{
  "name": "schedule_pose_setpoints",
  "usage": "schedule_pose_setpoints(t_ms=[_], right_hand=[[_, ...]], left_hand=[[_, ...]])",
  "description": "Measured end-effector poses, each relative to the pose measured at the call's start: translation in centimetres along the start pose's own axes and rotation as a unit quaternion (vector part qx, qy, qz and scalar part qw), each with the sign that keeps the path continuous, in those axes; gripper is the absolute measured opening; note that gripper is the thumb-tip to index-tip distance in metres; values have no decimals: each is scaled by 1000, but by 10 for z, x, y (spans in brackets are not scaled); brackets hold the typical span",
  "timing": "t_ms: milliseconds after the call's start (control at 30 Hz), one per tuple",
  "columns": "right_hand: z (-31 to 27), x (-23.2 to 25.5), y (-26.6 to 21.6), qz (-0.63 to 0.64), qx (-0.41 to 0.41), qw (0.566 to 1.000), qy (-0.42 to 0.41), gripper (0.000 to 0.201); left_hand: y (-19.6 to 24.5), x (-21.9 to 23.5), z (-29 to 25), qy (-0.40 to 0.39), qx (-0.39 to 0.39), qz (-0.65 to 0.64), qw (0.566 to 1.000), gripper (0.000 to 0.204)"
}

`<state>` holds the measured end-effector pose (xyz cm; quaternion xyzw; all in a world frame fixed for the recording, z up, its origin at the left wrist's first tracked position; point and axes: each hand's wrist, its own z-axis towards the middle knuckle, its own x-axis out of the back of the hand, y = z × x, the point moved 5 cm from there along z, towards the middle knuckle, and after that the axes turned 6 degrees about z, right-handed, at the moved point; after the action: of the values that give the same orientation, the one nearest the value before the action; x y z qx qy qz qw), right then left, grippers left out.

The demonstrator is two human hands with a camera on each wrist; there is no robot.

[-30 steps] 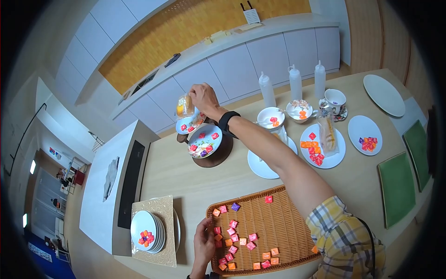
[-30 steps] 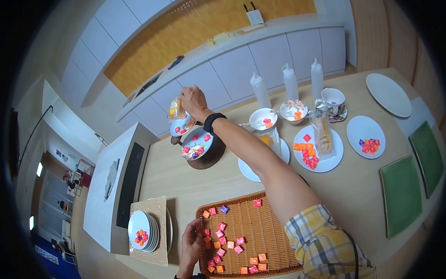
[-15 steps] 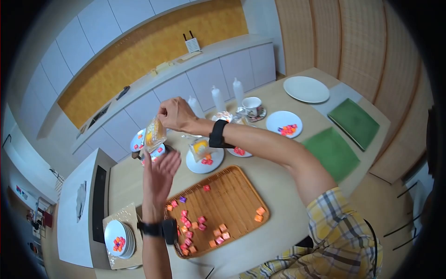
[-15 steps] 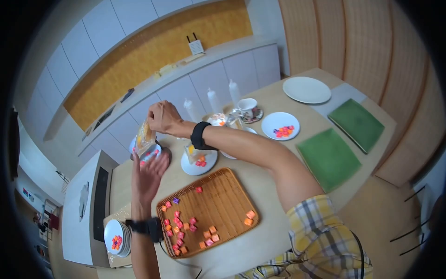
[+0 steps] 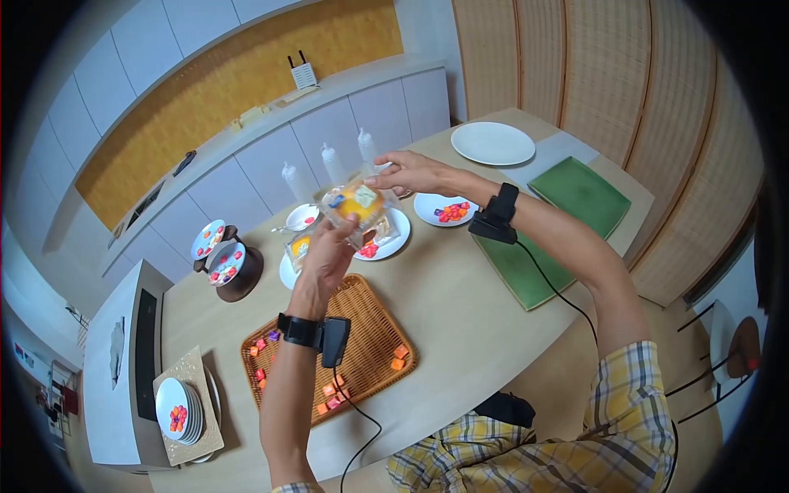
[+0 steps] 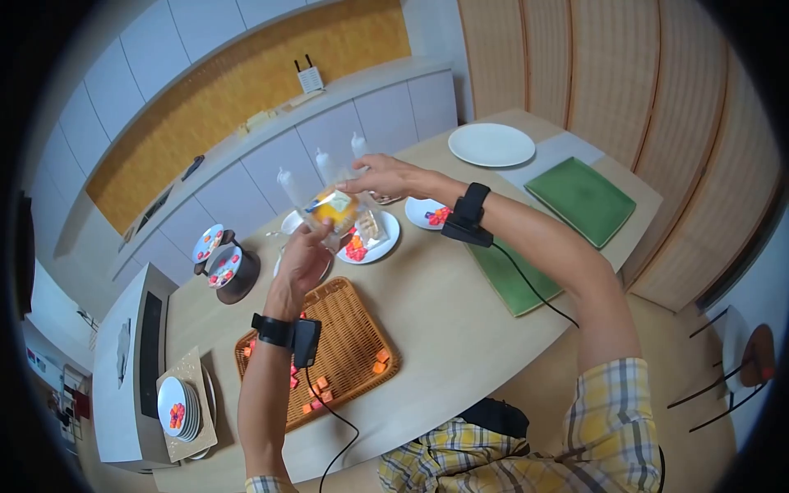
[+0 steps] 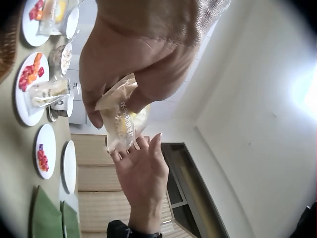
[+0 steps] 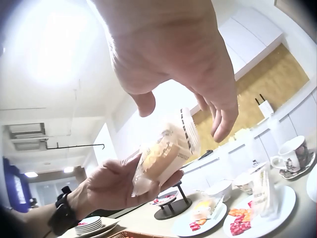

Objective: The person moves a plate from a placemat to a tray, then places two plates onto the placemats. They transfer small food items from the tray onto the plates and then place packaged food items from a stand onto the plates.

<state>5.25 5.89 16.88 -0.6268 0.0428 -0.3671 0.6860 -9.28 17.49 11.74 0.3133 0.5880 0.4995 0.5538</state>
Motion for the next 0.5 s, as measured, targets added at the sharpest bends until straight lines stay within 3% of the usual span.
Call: schedule_pose_setpoints(t_ms=[33, 67, 167, 333, 400, 500], right_hand=[[-3, 7, 7, 26, -48, 998, -34, 70], [-9, 15, 7, 19, -33, 997, -60, 68], [-18, 43, 20, -43, -16, 998, -44, 65], [-4, 75, 77, 54, -83, 994, -53, 57], [9, 93, 105, 48, -118, 992, -10, 54], [25, 117, 149, -6, -143, 988, 54, 51]], left_hand=[[-8, -8, 9, -2, 0, -1, 1000, 32], [-16, -16, 18, -14, 3, 32, 999, 32], [-39, -37, 47, -27, 21, 45, 998, 33], [-72, -44, 79, 29, 55, 134, 989, 43], [-84, -41, 82, 42, 74, 212, 973, 55], [-102, -37, 70, 24, 111, 221, 969, 56]])
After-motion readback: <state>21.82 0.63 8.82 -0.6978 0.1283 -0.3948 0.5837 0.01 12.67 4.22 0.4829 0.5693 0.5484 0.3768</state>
